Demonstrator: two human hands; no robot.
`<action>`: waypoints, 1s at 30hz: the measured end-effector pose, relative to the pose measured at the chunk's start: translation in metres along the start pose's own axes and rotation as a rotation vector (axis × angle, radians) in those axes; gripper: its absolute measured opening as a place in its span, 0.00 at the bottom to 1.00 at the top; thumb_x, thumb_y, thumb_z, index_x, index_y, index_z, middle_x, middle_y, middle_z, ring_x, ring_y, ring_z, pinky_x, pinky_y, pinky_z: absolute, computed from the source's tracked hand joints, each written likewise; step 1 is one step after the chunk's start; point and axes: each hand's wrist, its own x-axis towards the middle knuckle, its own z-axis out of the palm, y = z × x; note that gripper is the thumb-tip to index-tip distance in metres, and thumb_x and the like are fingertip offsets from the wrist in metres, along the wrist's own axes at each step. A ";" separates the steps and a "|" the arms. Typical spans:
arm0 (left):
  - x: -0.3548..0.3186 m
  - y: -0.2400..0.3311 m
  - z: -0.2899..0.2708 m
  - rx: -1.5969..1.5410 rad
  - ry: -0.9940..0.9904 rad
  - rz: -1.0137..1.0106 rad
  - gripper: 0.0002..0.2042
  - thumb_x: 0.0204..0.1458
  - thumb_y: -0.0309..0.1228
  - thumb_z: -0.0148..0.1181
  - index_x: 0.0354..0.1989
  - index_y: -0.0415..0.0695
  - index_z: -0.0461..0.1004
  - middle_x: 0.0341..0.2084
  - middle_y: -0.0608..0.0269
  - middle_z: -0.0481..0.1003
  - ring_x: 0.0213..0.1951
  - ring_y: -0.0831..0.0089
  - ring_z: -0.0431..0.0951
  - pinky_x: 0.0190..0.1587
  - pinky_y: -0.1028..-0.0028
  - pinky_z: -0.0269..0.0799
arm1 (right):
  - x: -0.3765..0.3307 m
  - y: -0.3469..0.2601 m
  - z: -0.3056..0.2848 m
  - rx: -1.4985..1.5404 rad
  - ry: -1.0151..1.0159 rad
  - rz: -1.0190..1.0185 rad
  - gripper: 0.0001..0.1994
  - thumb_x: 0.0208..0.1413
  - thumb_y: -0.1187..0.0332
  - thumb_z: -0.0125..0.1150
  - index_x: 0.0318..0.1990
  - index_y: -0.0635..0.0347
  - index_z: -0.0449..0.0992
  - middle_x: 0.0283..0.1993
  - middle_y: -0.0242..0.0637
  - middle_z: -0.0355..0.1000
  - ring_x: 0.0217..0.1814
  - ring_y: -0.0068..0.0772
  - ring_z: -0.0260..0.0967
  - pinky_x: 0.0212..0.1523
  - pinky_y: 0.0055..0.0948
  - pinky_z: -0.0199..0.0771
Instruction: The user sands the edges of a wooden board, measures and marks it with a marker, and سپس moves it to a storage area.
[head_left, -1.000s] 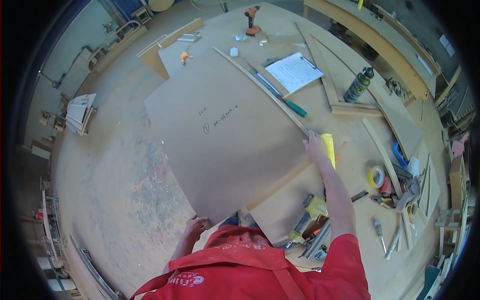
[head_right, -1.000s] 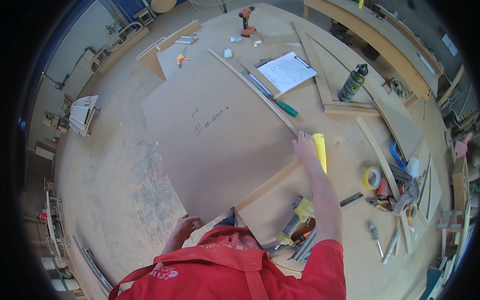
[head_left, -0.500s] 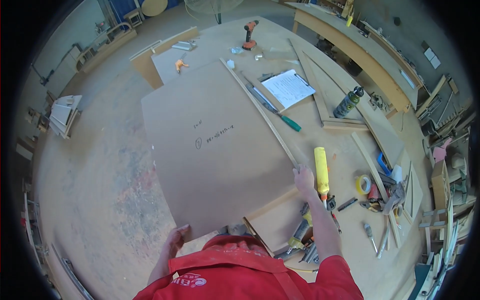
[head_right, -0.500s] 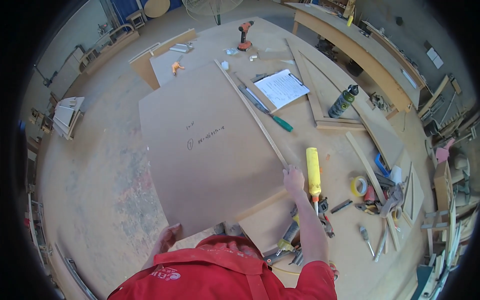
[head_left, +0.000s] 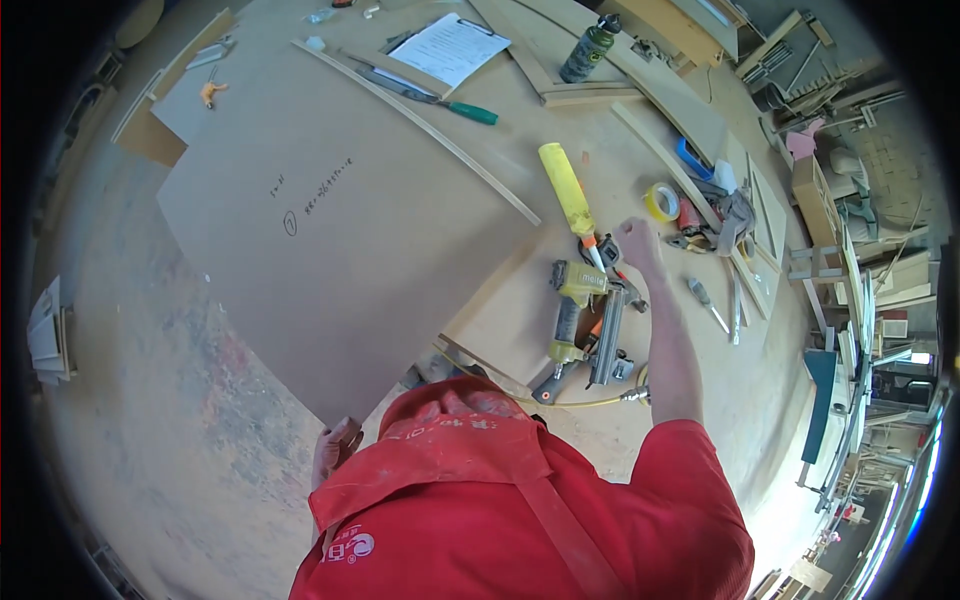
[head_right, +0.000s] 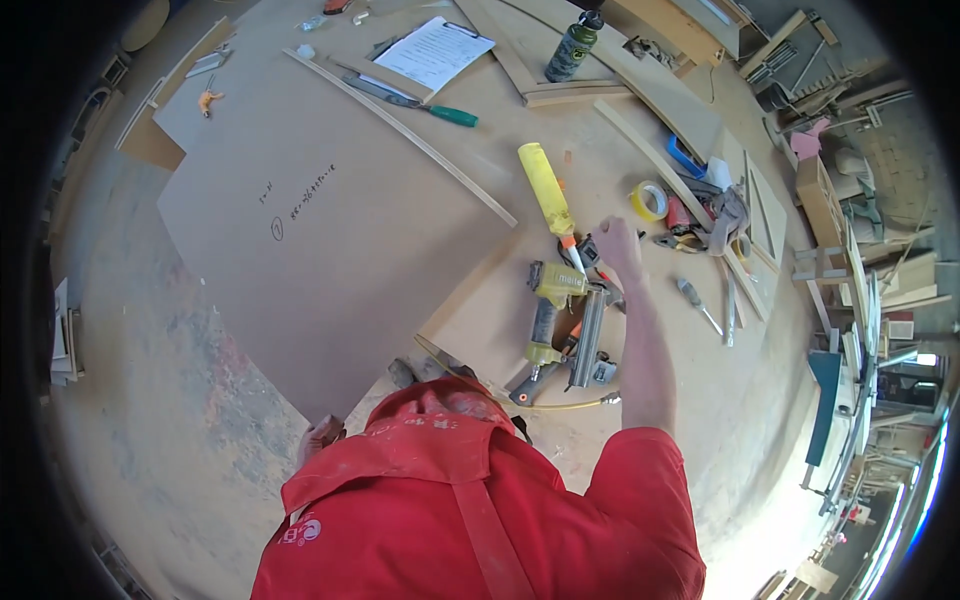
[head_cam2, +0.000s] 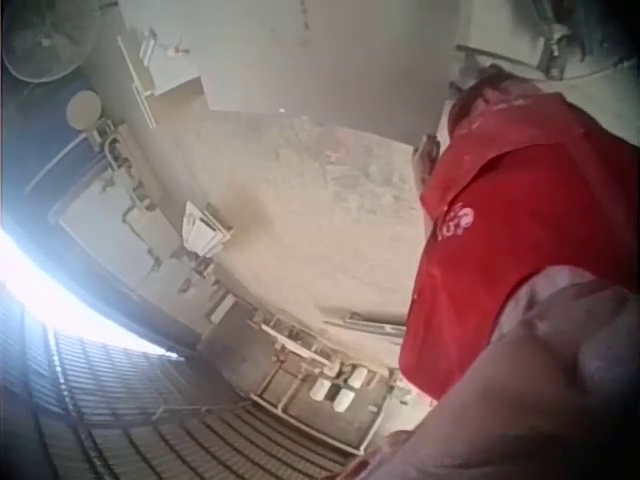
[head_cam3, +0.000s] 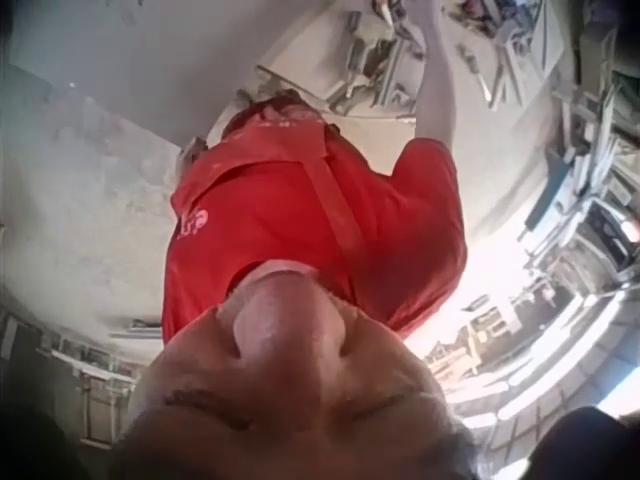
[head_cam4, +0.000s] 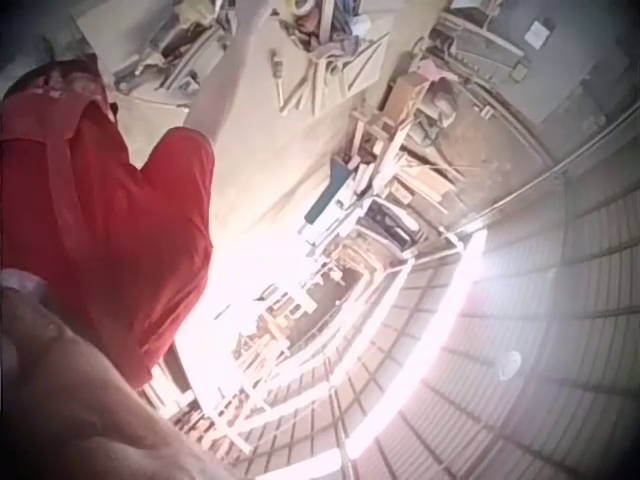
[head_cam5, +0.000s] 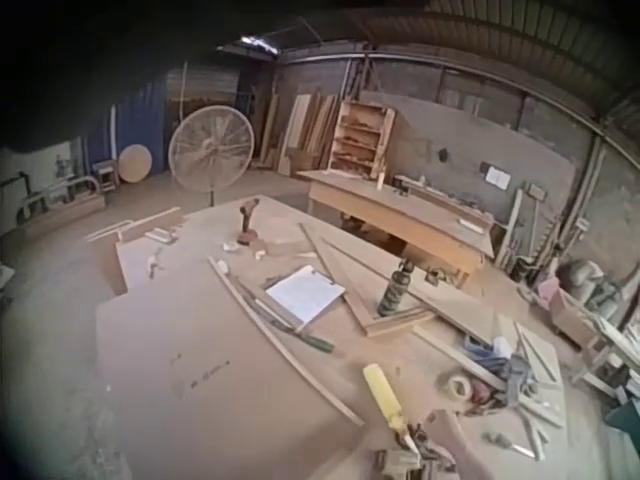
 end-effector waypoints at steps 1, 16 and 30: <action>-0.004 -0.002 0.001 0.011 -0.025 -0.054 0.18 0.51 0.32 0.67 0.48 0.41 0.71 0.37 0.64 0.78 0.41 0.69 0.79 0.44 0.67 0.75 | -0.009 0.010 0.002 -0.057 -0.065 -0.030 0.14 0.50 0.63 0.61 0.38 0.66 0.79 0.31 0.51 0.78 0.38 0.48 0.78 0.41 0.40 0.76; -0.063 0.007 0.007 0.681 0.036 -0.208 0.20 0.53 0.36 0.67 0.48 0.33 0.75 0.38 0.57 0.80 0.37 0.75 0.80 0.39 0.75 0.75 | 0.005 0.063 0.017 0.286 -0.544 0.128 0.20 0.44 0.69 0.69 0.44 0.70 0.77 0.33 0.37 0.78 0.32 0.27 0.75 0.32 0.26 0.77; -0.068 0.038 0.130 0.604 -0.094 0.071 0.23 0.57 0.35 0.62 0.57 0.33 0.70 0.43 0.51 0.78 0.46 0.71 0.78 0.50 0.73 0.71 | -0.020 0.024 -0.011 0.665 -0.001 0.105 0.16 0.54 0.72 0.65 0.49 0.69 0.72 0.40 0.40 0.75 0.35 0.28 0.76 0.33 0.25 0.80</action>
